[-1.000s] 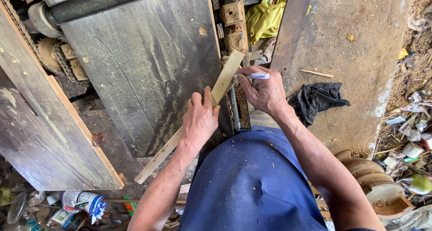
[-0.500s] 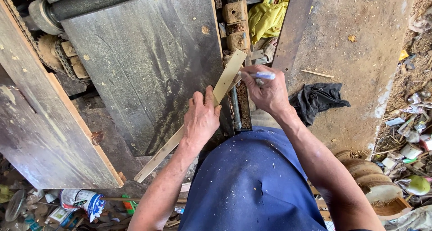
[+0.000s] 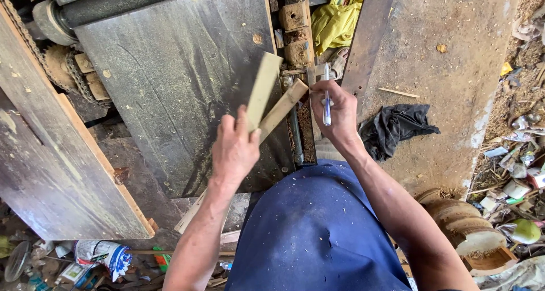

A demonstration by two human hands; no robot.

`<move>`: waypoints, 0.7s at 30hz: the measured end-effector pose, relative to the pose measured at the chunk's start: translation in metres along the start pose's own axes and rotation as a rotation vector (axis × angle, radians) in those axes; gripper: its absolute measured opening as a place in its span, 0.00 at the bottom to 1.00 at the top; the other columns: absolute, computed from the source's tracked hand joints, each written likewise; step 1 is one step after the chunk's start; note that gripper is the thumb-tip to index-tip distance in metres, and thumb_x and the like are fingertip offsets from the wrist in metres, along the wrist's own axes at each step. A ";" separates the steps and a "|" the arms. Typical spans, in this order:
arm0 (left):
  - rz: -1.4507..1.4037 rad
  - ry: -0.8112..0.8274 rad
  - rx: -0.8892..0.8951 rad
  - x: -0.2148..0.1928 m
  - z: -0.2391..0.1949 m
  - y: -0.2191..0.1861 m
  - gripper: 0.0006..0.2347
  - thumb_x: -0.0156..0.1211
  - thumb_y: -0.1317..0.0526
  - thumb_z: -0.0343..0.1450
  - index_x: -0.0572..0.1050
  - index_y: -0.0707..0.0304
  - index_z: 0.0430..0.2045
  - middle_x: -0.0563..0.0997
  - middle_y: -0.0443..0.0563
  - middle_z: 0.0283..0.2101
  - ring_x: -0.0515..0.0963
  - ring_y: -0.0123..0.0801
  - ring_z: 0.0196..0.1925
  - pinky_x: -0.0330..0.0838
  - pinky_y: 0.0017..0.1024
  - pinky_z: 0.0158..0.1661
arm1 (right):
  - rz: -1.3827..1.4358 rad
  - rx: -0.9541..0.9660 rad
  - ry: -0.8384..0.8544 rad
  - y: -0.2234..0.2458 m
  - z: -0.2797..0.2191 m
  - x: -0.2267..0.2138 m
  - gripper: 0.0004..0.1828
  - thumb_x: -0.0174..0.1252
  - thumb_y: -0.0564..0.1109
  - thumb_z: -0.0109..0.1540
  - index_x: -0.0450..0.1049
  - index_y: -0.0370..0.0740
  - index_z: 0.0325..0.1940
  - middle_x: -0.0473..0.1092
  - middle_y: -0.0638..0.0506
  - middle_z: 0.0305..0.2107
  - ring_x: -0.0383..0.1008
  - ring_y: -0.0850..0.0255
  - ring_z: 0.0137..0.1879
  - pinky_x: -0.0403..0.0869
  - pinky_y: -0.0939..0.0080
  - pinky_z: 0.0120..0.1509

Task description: Inspecting, marking, and dry-fitting notched wooden slats in a workshop

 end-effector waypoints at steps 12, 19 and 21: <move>-0.023 0.080 -0.001 0.007 -0.008 -0.014 0.23 0.57 0.61 0.75 0.64 0.77 0.64 0.67 0.62 0.38 0.79 0.50 0.40 0.83 0.39 0.27 | 0.086 -0.083 -0.176 0.008 -0.001 -0.002 0.08 0.55 0.48 0.73 0.74 0.43 0.53 0.78 0.40 0.43 0.80 0.47 0.52 0.77 0.46 0.57; -0.097 -0.016 -0.080 -0.005 -0.027 0.025 0.23 0.56 0.61 0.76 0.63 0.76 0.65 0.67 0.62 0.38 0.77 0.45 0.35 0.79 0.34 0.24 | 0.105 0.143 -0.175 0.020 0.003 -0.010 0.06 0.53 0.44 0.73 0.74 0.42 0.49 0.80 0.46 0.39 0.81 0.58 0.50 0.76 0.59 0.55; -0.063 -0.052 -0.109 -0.025 -0.033 0.032 0.23 0.57 0.62 0.76 0.64 0.76 0.64 0.67 0.63 0.38 0.77 0.45 0.34 0.79 0.35 0.22 | 0.102 0.171 -0.162 0.012 0.001 -0.010 0.06 0.54 0.46 0.73 0.75 0.44 0.49 0.80 0.49 0.36 0.81 0.63 0.47 0.75 0.61 0.54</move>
Point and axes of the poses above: each hand's wrist, its own z-axis towards the middle knuckle, its own x-axis out of the palm, y = z × x, the point moved 6 cm from there along z, towards the middle knuckle
